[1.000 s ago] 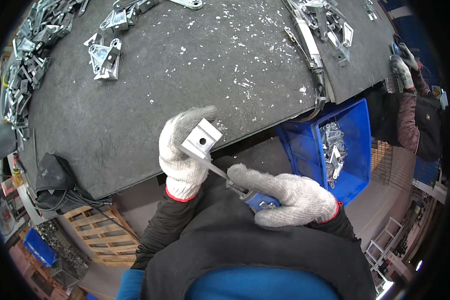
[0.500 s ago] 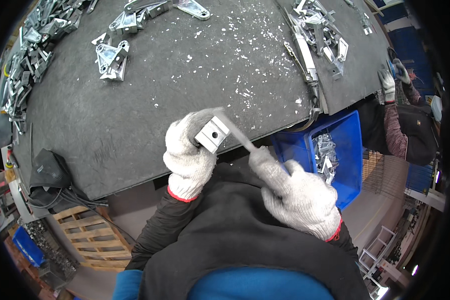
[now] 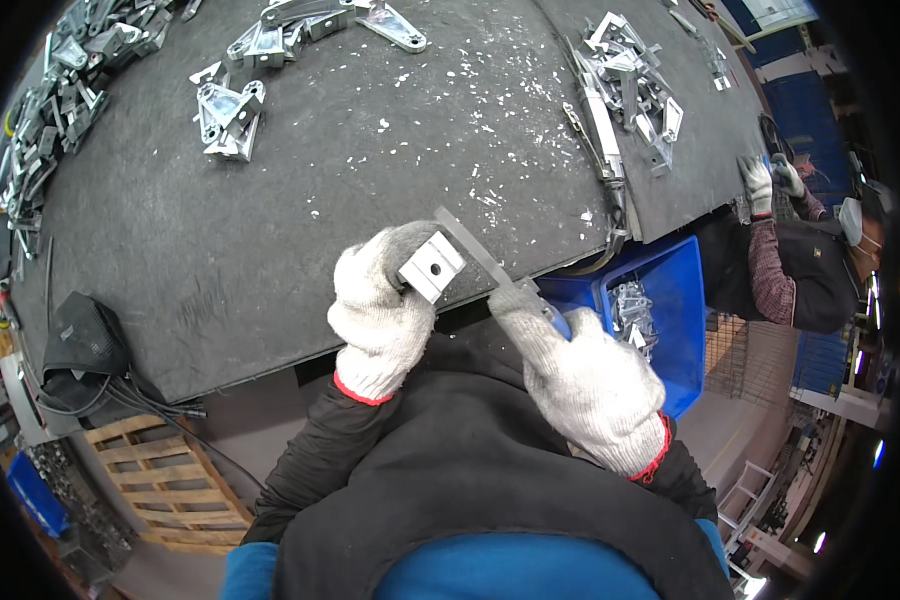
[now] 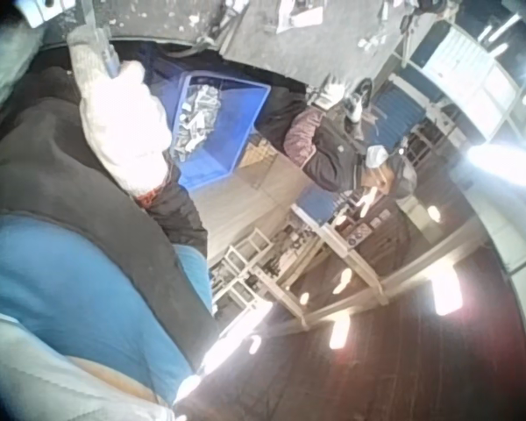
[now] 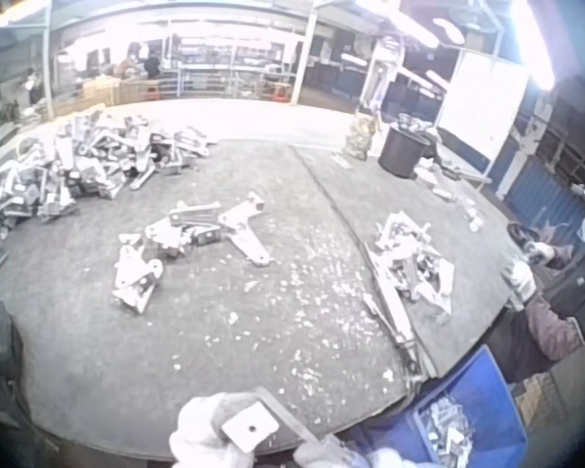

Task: The person files metal parts using a hand file, picking up pieces from the workbench, filing their edges and surfaces, and setting them back down.

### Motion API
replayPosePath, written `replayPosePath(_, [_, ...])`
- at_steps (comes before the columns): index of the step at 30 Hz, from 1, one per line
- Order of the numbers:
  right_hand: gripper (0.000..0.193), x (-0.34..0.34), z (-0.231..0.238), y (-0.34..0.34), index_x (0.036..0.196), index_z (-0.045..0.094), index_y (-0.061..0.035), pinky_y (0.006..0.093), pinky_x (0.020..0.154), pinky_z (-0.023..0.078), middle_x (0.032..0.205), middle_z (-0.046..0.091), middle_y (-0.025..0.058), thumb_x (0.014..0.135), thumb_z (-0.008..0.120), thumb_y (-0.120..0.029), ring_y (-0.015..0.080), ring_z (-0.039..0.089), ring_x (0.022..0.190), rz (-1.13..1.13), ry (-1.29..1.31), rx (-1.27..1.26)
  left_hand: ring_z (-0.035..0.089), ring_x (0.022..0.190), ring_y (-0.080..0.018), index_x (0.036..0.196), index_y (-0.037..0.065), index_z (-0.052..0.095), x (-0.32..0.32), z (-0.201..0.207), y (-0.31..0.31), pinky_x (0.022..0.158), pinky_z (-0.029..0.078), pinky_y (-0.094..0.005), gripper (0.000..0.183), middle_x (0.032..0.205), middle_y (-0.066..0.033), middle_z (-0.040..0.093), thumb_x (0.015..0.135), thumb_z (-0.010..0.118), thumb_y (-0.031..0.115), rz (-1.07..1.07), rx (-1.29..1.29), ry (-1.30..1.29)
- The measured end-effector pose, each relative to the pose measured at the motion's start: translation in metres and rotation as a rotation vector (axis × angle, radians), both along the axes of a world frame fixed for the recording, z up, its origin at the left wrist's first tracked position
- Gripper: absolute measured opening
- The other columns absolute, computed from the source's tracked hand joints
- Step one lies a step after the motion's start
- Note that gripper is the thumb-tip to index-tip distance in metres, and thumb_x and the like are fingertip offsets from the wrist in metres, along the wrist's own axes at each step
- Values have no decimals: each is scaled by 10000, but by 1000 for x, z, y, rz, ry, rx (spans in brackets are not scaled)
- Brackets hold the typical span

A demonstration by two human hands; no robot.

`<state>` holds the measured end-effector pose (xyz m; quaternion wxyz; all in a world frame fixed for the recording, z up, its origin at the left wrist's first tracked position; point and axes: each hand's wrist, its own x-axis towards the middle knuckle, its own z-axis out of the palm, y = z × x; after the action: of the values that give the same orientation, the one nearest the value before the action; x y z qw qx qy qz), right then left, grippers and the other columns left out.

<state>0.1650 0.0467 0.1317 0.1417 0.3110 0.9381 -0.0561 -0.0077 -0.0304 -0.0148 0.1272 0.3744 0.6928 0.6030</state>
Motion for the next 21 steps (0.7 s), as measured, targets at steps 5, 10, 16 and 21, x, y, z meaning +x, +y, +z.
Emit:
replayPosePath(5, [561,2,3,-5,1415,614,-408,442,481,545,870,594,137,901,663,-189,314,664,573,30,-29,-32,727,982,-178,1167,-23,707,-6,11,3,850,589,-300,393,1115,-121,755,848,533,-174,-127,63,-48])
replayPosePath(10, [574,-1,4,0,1427,606,-406,440,476,539,883,595,142,908,642,-164,303,649,562,69,85,-63,735,955,-177,1171,-22,706,-8,9,2,855,586,-293,421,1111,-124,760,831,524,-190,-135,-46,-20])
replayPosePath(16, [625,-1,5,4,1462,574,-408,441,490,544,875,587,146,899,643,-146,311,658,596,32,-2,-41,737,989,-185,1153,-21,713,0,-2,2,869,589,-299,361,1096,-117,766,862,557,-170,14,-1,-2])
replayPosePath(21, [644,5,2,-2,1471,565,-403,449,517,560,889,593,146,890,652,-138,323,665,618,71,0,-24,732,1021,-186,1170,-22,702,-6,17,4,888,589,-307,360,1121,-120,764,876,553,-166,-121,-19,-54])
